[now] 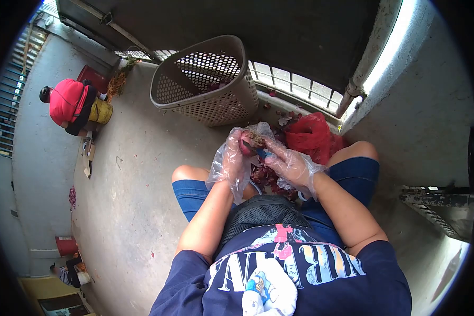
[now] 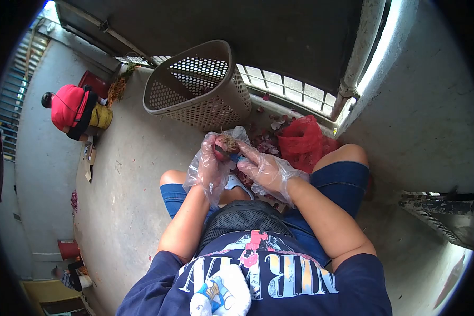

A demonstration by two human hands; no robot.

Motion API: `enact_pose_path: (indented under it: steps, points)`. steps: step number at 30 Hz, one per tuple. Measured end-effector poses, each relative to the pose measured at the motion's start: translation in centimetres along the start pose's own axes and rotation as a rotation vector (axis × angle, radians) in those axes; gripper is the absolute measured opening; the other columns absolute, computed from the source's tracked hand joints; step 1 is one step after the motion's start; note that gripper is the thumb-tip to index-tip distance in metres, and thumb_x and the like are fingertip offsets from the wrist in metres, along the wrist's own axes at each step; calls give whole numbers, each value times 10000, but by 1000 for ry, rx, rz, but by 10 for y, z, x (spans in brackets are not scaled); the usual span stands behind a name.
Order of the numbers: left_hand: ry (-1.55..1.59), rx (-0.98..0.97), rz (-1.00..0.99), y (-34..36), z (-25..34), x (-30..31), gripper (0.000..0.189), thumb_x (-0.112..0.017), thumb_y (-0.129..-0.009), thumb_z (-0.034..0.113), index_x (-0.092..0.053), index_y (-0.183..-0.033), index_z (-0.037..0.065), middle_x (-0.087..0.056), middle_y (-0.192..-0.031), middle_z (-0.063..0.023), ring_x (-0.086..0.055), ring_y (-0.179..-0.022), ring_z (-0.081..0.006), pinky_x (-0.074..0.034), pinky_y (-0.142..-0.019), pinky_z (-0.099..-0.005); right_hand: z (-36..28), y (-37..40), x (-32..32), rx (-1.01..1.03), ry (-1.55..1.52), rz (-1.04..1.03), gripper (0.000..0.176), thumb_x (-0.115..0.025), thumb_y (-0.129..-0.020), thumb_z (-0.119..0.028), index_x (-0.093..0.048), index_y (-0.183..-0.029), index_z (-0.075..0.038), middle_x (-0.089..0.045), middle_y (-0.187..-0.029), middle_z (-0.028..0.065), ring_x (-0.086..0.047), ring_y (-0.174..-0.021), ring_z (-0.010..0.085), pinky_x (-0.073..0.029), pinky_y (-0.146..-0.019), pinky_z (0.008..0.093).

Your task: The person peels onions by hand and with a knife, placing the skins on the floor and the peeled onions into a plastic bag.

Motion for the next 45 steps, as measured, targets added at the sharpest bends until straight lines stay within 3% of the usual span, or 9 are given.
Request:
enact_pose_path:
  steps: [18, 20, 21, 24, 27, 29, 32, 41, 45]
  points:
    - [0, 114, -73, 0, 5, -6, 541, -528, -814, 567, -536, -1105, 110, -560, -1052, -69, -531, -954, -206, -412, -879, -378, -13, 0, 5, 39, 61, 37, 622, -462, -883, -425, -273, -1383, -108, -471, -1250, 234, -474, -1147, 362, -395, -935, 369]
    - [-40, 133, -9, 22, 17, -22, 385, -569, -794, 570, -584, -907, 202, -549, -767, 50, -486, -700, -80, -408, -725, -297, -13, -1, 3, 83, 20, 84, 600, -471, -885, -407, -300, -1372, -102, -474, -1251, 229, -472, -1160, 352, -384, -951, 366]
    - [-42, 118, 23, 17, 14, -16, 329, -587, -799, 539, -567, -830, 212, -501, -671, 90, -449, -645, -44, -408, -699, -303, 2, -6, -2, 2, -50, 87, 633, -491, -872, -451, -351, -1353, -65, -568, -1110, 160, -570, -957, 201, -429, -839, 293]
    - [-124, 121, 28, -9, -7, 15, 448, -520, -846, 518, -570, -1022, 109, -588, -950, -25, -536, -885, -172, -421, -811, -358, 1, -9, 0, -62, -186, -3, 553, -472, -896, -360, -334, -1359, -90, -430, -1309, 218, -435, -1209, 330, -339, -995, 348]
    - [-73, 91, -53, -7, -6, 11, 381, -535, -849, 483, -561, -942, 115, -540, -812, 0, -505, -722, -149, -421, -706, -311, 11, -11, -2, -51, -190, 45, 525, -478, -903, -341, -366, -1347, -83, -592, -1073, 165, -593, -955, 268, -459, -805, 342]
    - [-13, 105, -79, 7, 5, -3, 347, -530, -855, 461, -561, -909, 120, -537, -802, -8, -486, -691, -145, -393, -658, -270, 3, -7, 1, -95, -704, -90, 499, -489, -908, -321, -388, -1342, -96, -560, -727, 35, -525, -619, 127, -417, -545, 272]
    - [35, 96, -149, 3, 2, -1, 288, -523, -880, 388, -442, -721, 161, -398, -656, 40, -410, -638, -100, -374, -661, -281, -2, -7, -4, -118, -803, 18, 478, -493, -912, -292, -396, -1340, -102, -403, -592, -50, -342, -506, 50, -288, -450, 219]
    - [63, 33, -253, 9, 8, 6, 323, -467, -895, 403, -407, -673, 177, -370, -619, 35, -373, -594, -115, -345, -605, -257, 17, -22, 6, -75, -649, 115, 545, -443, -924, -318, -290, -1387, -73, -446, -599, -17, -405, -503, 71, -348, -461, 218]
    - [81, 55, -14, 12, 18, 5, 342, -458, -890, 478, -441, -686, 205, -450, -641, 67, -458, -604, -100, -386, -559, -246, 33, -20, 7, -284, -41, 58, 601, -465, -910, -339, -246, -1395, -59, -563, -901, 55, -520, -689, 112, -448, -595, 267]
Point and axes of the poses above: each hand's wrist, its own y-axis away from the middle knuckle, its own x-axis out of the back of the hand, z = x × y, the point moved 2 cm from there along -y, towards the middle knuckle
